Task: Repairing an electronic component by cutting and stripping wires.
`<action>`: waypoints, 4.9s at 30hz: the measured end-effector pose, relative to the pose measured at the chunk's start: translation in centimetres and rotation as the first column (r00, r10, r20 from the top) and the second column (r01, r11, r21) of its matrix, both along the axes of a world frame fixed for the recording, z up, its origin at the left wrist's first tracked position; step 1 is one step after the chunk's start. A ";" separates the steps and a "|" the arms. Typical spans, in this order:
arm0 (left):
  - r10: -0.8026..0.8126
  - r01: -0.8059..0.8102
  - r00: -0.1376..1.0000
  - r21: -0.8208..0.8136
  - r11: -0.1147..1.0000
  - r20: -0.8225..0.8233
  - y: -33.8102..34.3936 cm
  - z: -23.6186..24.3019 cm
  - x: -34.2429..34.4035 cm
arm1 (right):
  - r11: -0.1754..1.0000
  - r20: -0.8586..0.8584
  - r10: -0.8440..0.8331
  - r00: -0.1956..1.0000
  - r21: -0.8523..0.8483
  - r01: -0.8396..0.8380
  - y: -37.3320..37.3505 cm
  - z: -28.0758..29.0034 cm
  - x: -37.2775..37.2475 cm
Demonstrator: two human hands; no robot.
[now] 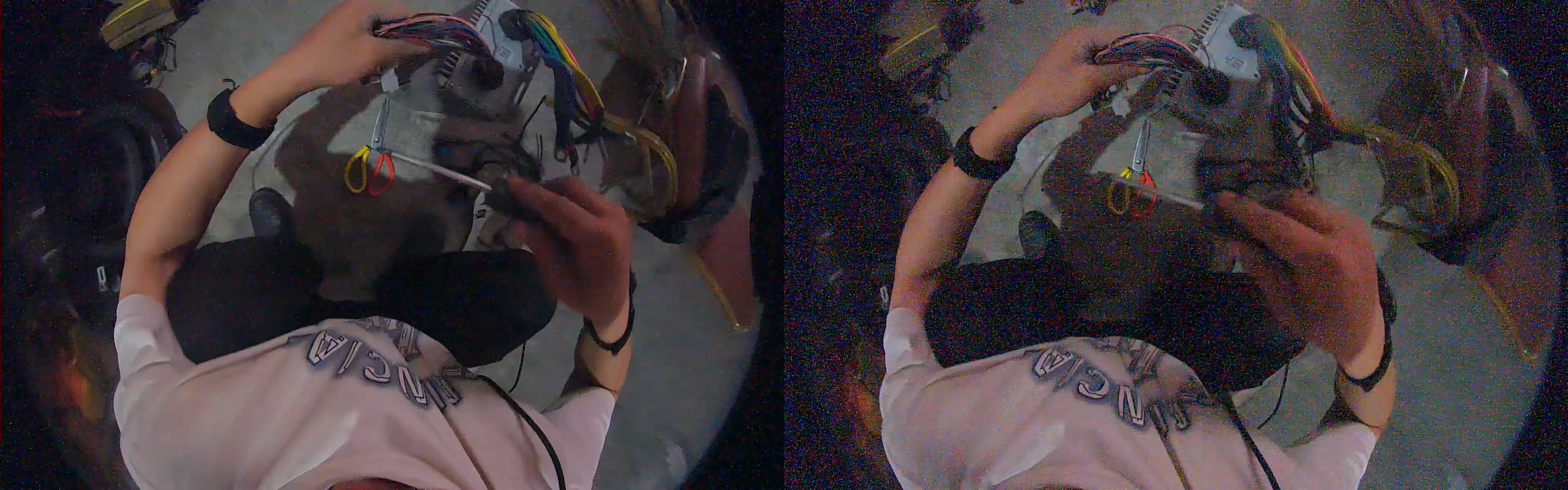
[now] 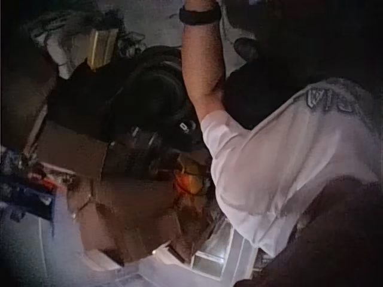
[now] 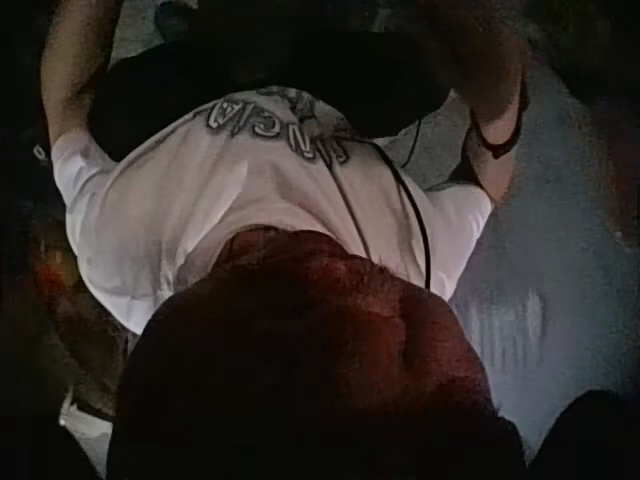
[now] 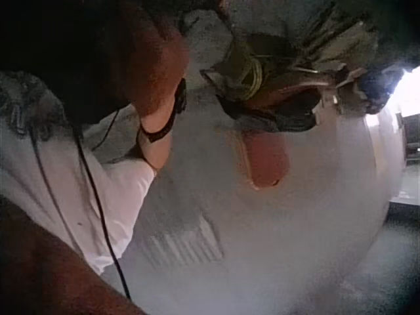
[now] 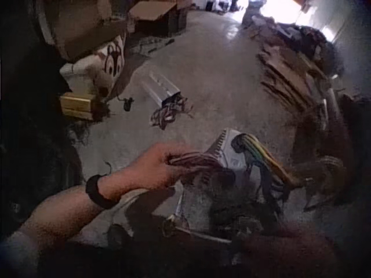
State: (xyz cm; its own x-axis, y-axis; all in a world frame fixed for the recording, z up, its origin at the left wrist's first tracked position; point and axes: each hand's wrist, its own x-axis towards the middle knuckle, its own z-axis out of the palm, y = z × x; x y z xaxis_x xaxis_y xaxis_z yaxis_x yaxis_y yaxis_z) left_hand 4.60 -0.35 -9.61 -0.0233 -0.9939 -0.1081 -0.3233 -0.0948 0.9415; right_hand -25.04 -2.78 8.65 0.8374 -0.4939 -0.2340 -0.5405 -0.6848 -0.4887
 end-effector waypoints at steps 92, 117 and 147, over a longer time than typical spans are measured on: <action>-0.050 0.273 0.866 -0.384 0.882 0.498 -1.0 6.6 -4.9 | 0.704 0.217 -0.709 0.671 0.168 0.690 1.0 -30.4 -14.1; 0.219 0.030 0.936 -0.683 0.730 0.276 -4.1 -6.3 -6.2 | 0.912 0.104 -0.288 0.952 -0.273 0.306 -7.4 -0.4 -7.3; 0.190 0.407 0.622 -0.522 0.750 0.759 -5.2 -9.3 -5.6 | 0.926 -0.149 -0.358 0.922 -0.182 0.331 -14.4 -0.9 -1.8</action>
